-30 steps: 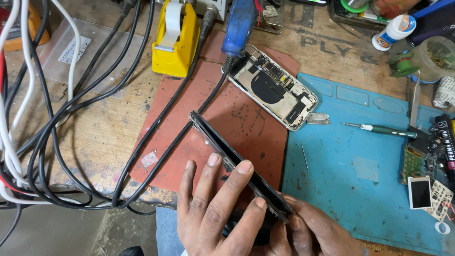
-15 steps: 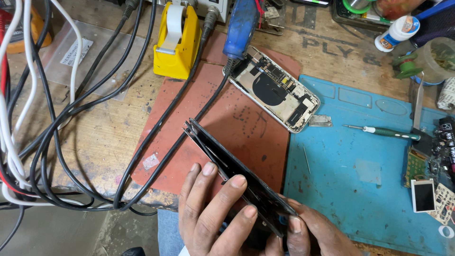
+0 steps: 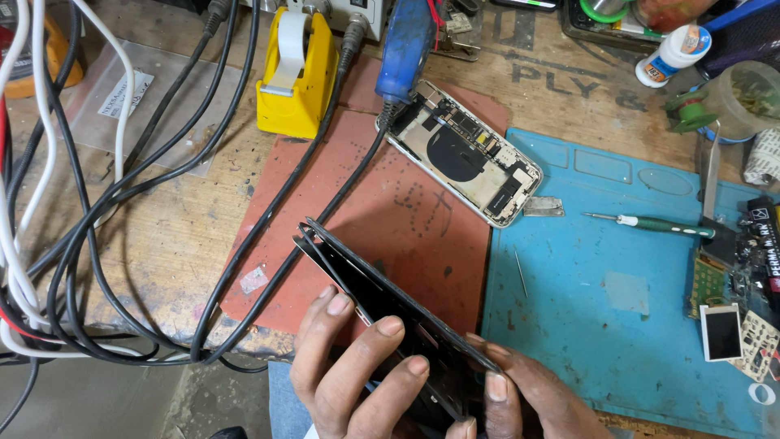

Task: The person opens a smartphone with a cracked screen using a metal prying tool, separates the display assembly from the frame, and then uses a small screwdriver to remove screws from the back of the display. The person then places a small metal plate onto the back of the display assembly.

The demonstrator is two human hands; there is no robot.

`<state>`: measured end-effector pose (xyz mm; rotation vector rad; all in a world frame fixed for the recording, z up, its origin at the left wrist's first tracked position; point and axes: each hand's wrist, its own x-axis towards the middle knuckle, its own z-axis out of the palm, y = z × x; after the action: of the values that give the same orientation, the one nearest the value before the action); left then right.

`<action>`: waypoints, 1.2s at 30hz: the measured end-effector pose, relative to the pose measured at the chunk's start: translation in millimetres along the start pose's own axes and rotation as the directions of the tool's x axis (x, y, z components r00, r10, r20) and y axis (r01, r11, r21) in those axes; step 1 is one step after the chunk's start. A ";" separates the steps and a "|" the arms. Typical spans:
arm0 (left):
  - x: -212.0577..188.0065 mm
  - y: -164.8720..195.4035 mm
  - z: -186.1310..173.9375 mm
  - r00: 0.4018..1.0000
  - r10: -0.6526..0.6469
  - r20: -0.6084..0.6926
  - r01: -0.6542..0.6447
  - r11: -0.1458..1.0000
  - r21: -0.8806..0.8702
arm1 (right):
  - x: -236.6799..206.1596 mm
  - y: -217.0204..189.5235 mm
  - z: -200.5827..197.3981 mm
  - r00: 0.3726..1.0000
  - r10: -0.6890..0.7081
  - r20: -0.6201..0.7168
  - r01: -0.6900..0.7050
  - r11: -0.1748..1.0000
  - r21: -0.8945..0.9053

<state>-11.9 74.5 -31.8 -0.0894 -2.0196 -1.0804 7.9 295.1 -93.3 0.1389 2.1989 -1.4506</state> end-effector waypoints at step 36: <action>88.9 -30.6 -37.3 0.844 -0.024 0.535 0.320 0.823 -0.469 | -5.2 -100.0 43.5 0.737 -0.292 -0.609 0.361 0.933 -0.011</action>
<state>-59.5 2.0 20.4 -0.5451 -2.1290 -1.9025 -7.3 214.8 -20.9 0.3006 2.7612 -1.9314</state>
